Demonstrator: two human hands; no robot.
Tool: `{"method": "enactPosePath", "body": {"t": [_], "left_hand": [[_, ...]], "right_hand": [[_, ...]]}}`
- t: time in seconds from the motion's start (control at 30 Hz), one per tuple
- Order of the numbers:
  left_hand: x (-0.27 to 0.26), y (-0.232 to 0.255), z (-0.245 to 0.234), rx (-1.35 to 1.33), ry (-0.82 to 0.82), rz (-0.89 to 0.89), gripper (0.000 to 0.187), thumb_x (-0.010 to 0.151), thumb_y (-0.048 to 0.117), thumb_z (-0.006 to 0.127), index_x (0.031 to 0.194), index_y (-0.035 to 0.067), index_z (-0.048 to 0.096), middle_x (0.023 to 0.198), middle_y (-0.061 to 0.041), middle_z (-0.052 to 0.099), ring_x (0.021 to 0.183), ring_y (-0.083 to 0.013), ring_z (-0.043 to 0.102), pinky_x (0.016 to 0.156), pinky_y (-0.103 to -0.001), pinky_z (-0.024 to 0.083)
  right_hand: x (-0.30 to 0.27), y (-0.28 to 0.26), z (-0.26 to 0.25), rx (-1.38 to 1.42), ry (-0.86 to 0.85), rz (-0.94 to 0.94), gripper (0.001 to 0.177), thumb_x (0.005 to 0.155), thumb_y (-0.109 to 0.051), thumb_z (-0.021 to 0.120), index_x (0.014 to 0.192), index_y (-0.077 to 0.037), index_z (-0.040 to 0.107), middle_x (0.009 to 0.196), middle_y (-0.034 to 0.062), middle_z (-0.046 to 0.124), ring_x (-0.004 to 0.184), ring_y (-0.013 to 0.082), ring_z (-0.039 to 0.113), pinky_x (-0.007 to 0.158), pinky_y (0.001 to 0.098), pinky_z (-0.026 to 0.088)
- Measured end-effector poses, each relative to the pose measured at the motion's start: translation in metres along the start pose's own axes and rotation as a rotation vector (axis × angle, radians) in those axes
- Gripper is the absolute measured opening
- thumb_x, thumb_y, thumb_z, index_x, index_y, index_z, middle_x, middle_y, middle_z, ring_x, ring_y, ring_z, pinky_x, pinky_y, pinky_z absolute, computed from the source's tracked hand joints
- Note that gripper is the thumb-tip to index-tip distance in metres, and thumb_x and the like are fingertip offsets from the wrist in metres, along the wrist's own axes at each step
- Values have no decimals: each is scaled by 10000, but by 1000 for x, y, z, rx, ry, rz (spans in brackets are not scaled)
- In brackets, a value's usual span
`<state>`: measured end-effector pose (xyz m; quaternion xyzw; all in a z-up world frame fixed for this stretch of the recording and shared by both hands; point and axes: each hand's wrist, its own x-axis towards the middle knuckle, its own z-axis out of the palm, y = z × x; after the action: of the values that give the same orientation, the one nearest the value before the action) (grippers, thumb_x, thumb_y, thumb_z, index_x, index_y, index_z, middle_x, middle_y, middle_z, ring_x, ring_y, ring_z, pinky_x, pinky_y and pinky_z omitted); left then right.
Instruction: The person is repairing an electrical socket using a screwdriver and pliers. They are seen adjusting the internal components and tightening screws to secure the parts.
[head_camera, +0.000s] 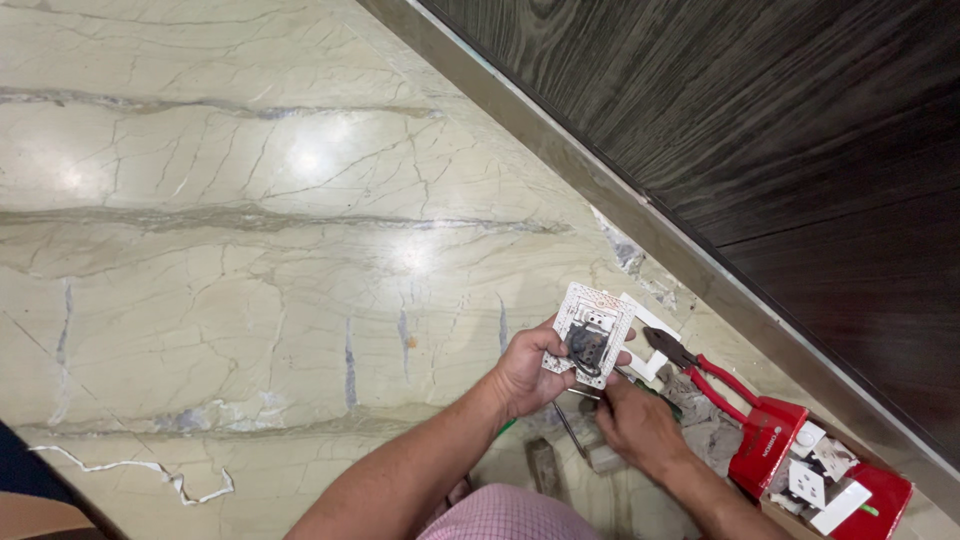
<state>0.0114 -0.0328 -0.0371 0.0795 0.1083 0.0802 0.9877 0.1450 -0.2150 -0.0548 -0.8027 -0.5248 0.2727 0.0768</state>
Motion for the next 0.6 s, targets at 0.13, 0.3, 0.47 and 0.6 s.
{"method": "enactPosePath", "body": {"t": [0.13,0.3,0.47,0.6], "left_hand": [[0,1,-2,0,35,-16,781,740,118,458,1512,1,418,1419,-244,581,1241,-420,622,1047,-554,530],[0,2,-1,-3,19,6,763,739,132,473,1485,-25,441,1392,-259,592,1224,-407,631,1041,-554,535],[-4,6,2,15,-7,12,763,750,136,478,1493,-35,441,1408,-255,597,1241,-413,627,1045,-546,526],[-5,10,2,-8,21,4,798,725,127,480,1507,-20,427,1401,-257,598,1233,-410,629,1052,-545,538]], "right_hand": [[4,11,-7,364,-2,214,194,936,-179,645,1039,-24,700,812,113,752,691,227,708,656,381,565],[15,37,-13,1012,-26,261,142,909,-45,669,1009,32,734,872,91,789,647,95,636,577,257,529],[17,36,-20,1193,90,447,171,932,-54,639,1049,20,739,1003,55,796,642,67,530,591,228,472],[18,39,-19,1324,123,450,190,993,-103,622,1084,21,733,822,43,685,678,83,571,619,234,494]]}}
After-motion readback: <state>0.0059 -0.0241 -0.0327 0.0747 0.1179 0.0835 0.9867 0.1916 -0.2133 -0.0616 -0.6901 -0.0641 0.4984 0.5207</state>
